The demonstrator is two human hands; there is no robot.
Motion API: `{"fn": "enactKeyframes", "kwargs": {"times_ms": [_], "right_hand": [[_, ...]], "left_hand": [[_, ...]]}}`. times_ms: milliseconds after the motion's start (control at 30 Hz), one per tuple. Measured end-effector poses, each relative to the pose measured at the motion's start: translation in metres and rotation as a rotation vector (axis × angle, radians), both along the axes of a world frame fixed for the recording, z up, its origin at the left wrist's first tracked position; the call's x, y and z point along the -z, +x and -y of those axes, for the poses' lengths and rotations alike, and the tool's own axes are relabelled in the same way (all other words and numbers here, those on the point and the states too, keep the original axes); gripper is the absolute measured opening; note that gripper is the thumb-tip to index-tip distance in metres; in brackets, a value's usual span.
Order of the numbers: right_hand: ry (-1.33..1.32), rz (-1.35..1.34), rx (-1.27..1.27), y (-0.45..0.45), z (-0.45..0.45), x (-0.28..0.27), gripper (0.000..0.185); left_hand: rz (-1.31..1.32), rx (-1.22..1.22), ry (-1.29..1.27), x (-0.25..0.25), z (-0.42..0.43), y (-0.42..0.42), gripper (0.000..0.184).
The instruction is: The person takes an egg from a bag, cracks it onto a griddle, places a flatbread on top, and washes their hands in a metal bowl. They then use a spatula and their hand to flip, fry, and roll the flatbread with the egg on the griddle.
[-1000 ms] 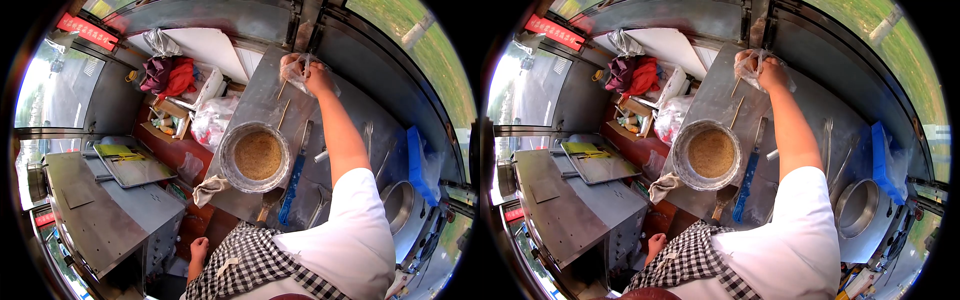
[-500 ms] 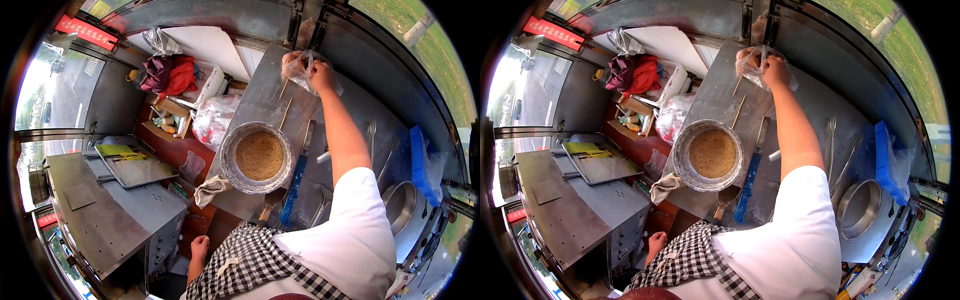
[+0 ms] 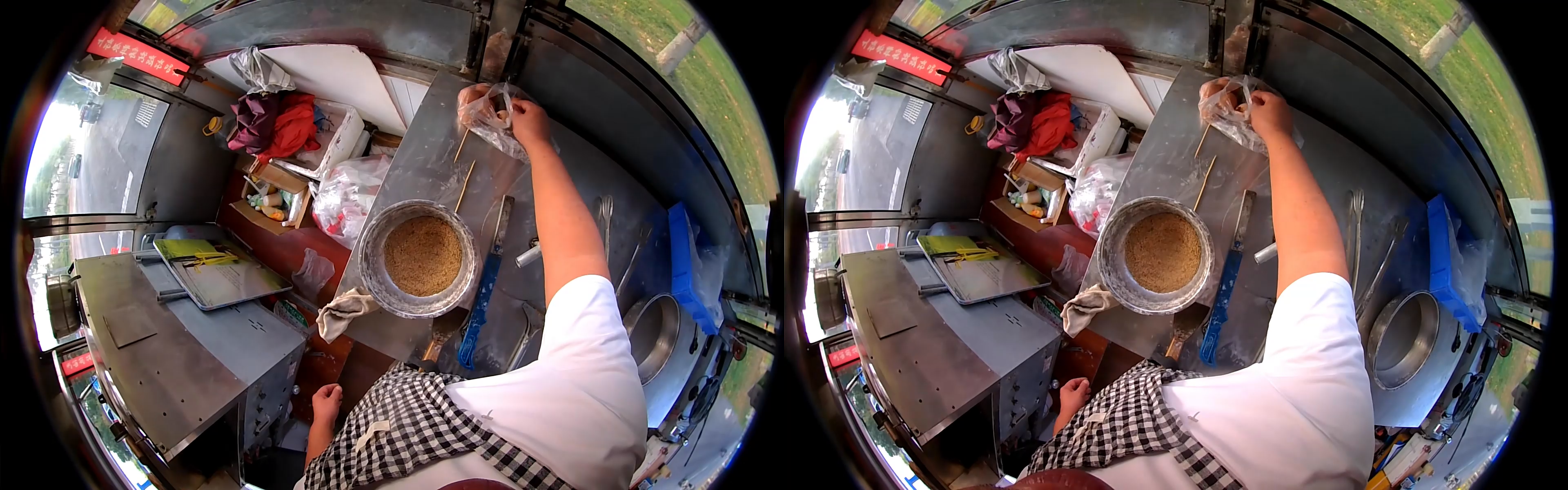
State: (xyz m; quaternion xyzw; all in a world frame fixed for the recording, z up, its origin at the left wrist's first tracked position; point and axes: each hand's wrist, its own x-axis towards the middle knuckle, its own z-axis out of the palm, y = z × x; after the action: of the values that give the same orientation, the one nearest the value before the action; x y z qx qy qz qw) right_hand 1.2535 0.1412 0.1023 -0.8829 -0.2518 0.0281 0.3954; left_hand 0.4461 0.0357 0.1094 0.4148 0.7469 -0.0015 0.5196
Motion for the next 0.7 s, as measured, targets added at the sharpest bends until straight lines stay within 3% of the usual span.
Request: {"fn": "enactKeyframes", "kwargs": {"times_ms": [233, 433, 533, 633, 700], "right_hand": [[-0.222, 0.258, -0.243, -0.009, 0.001, -0.004, 0.021], [-0.255, 0.232, -0.233, -0.019, 0.0, -0.013, 0.018], [-0.186, 0.266, -0.176, -0.013, -0.004, 0.001, 0.017], [-0.167, 0.149, -0.065, -0.008, -0.005, 0.002, 0.017], [-0.009, 0.03, -0.014, 0.0, -0.006, 0.009, 0.018]], "left_hand": [[-0.012, 0.029, 0.006, 0.005, 0.001, -0.004, 0.02], [-0.009, 0.039, 0.012, 0.002, 0.0, 0.001, 0.019], [-0.012, 0.033, 0.021, 0.001, 0.001, 0.002, 0.019], [-0.024, 0.033, 0.018, 0.001, 0.003, 0.0, 0.019], [-0.026, 0.034, 0.013, 0.003, 0.005, -0.002, 0.019]]}}
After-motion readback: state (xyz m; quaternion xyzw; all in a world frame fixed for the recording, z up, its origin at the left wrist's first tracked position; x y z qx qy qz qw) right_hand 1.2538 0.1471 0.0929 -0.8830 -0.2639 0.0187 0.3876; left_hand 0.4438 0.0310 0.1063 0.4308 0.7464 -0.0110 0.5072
